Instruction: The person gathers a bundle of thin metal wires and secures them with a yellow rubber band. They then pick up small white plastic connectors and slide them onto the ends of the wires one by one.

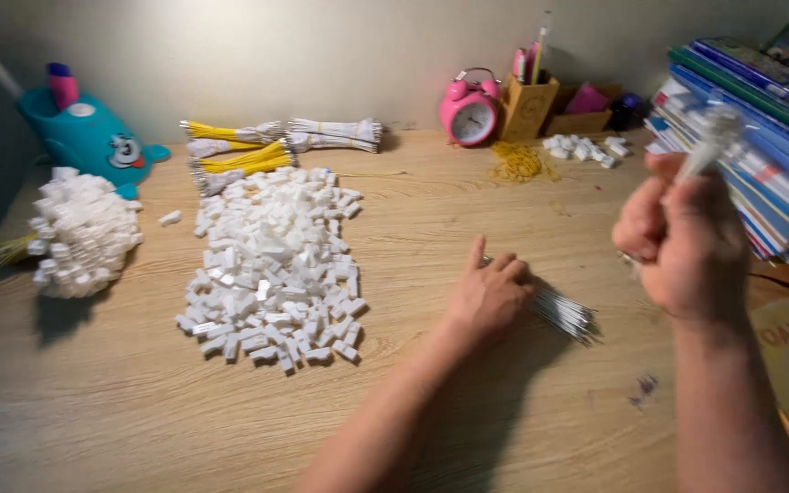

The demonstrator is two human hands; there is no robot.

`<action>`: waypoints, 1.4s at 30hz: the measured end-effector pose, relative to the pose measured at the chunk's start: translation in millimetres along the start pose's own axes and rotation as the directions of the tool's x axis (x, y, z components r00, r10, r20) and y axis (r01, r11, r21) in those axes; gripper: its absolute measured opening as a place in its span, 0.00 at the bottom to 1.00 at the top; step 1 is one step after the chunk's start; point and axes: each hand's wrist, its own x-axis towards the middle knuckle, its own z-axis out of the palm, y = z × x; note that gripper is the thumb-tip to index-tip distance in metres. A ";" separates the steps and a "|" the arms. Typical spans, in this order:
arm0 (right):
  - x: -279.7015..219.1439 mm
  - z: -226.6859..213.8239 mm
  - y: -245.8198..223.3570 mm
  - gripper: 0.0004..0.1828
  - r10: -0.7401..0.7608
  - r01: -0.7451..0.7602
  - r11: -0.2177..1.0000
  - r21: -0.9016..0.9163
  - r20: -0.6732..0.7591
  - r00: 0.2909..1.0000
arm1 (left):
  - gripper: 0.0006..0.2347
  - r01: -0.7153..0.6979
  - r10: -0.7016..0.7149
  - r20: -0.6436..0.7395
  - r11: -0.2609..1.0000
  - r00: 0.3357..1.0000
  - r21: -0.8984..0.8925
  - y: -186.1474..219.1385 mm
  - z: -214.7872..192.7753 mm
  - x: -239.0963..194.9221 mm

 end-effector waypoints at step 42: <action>-31.2 171.6 89.5 0.14 0.277 -0.242 0.961 -0.135 0.481 0.832 | 0.08 -0.192 -0.731 -0.254 0.170 0.633 -0.967 -49.9 -117.1 -115.5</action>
